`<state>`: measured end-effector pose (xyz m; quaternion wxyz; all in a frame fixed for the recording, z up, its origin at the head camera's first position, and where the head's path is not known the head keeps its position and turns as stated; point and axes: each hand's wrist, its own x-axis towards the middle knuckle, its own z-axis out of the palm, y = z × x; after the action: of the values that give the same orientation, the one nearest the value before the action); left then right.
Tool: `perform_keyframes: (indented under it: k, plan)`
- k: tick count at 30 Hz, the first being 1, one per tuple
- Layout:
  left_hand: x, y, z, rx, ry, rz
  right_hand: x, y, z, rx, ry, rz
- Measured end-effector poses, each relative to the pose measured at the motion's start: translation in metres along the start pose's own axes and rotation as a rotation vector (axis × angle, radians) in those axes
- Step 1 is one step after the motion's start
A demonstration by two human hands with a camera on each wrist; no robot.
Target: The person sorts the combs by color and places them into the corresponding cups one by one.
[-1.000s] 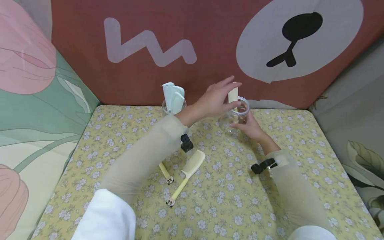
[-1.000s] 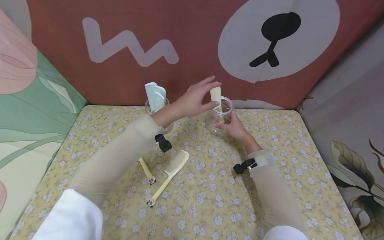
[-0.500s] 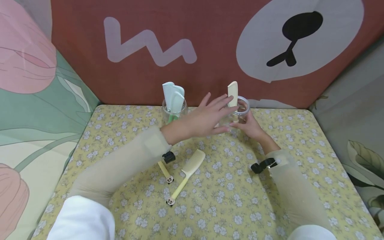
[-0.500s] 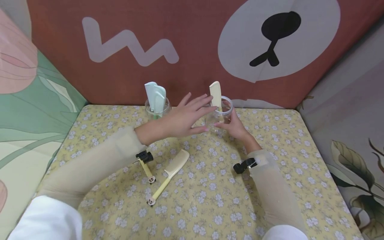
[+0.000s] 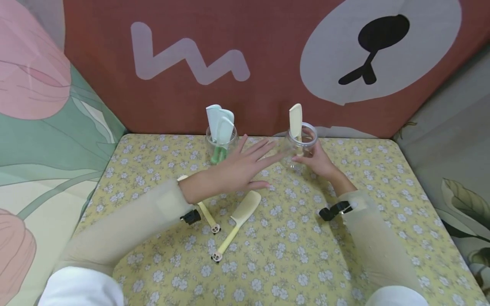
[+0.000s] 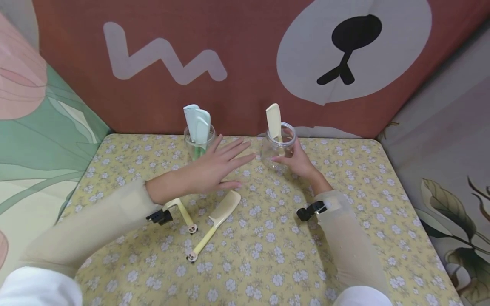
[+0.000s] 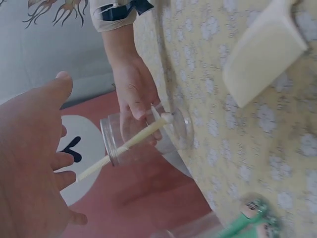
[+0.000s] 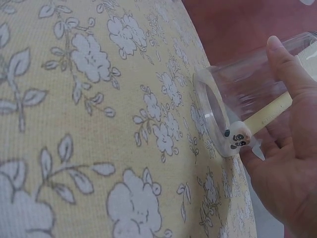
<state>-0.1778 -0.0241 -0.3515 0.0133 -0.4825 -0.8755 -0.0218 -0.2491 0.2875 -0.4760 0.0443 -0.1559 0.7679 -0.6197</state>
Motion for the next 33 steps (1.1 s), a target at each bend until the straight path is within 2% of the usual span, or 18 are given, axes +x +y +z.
perform_keyframes:
  k: [8,14,25,33]
  plan:
    - [-0.043,-0.009,0.013,-0.024,0.019,-0.034,0.0,-0.001,0.0,0.009,-0.004,0.013]
    - [-0.069,-0.012,0.026,-0.072,0.009,-0.049,0.0,-0.002,0.0,0.007,-0.004,0.018]
    - [-0.107,-0.017,0.054,-0.181,0.048,-0.148,0.0,-0.003,0.001,0.023,-0.007,0.013]
    - [-0.128,-0.022,0.063,-0.232,0.06,-0.223,-0.002,-0.004,0.001,0.02,-0.005,0.013]
